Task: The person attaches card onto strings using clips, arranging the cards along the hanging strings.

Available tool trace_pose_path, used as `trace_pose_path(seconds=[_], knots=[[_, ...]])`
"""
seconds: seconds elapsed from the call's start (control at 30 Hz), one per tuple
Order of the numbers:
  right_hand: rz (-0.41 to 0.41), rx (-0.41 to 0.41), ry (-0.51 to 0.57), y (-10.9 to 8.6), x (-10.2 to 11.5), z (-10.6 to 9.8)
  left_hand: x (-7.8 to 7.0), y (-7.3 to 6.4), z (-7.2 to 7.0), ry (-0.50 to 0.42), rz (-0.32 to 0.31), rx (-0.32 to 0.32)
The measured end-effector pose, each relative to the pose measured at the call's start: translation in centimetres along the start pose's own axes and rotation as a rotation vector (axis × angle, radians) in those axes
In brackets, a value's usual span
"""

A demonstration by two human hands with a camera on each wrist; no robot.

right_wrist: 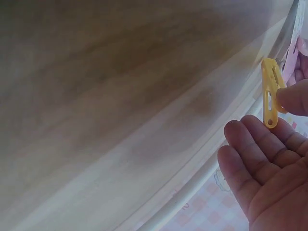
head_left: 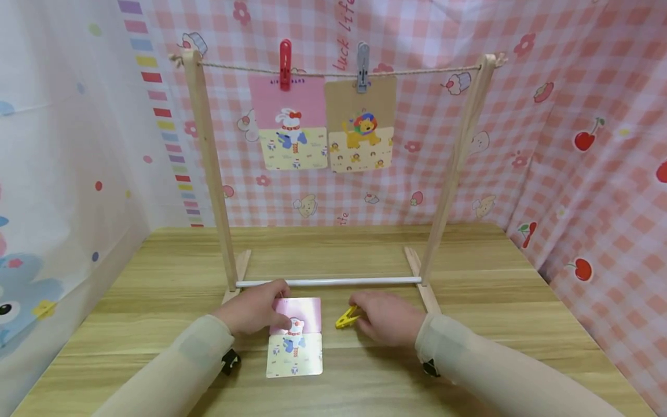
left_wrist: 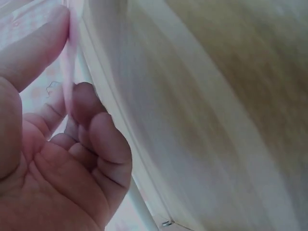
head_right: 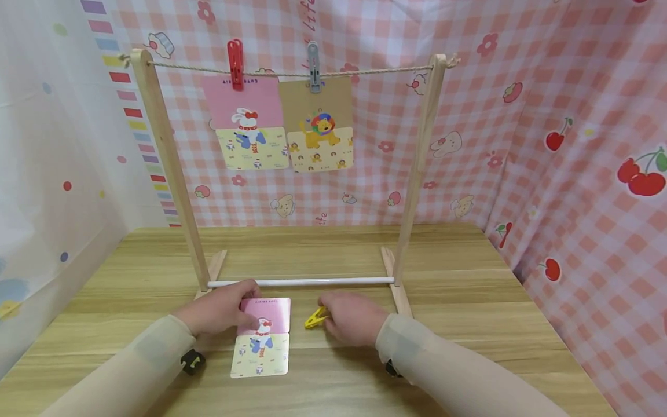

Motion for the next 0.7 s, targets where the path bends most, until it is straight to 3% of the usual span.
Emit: trace_pose_path(seconds=[0.27,0.43,0.7], knots=[[0.042,-0.007,0.075,0.1,0.1,-0.1,-0.3,0.0,-0.2,-0.115,0.04,-0.046],[0.051,-0.066,0.127,0.2,0.1,-0.4,-0.6,0.1,-0.2,-0.172,0.04,-0.069],[0.102,-0.125,0.313,0.3,0.1,-0.9,-1.0,0.3,-0.2,-0.256,0.056,-0.089]])
Point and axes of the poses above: each hand's wrist, its own y-axis towards the middle knuckle, its own z-axis out of the palm, x = y × z, the point moved 2 cm from there along y, towards the middle knuckle, and after that the axes turned 13 degrees about -y, right-handed, at the moved point
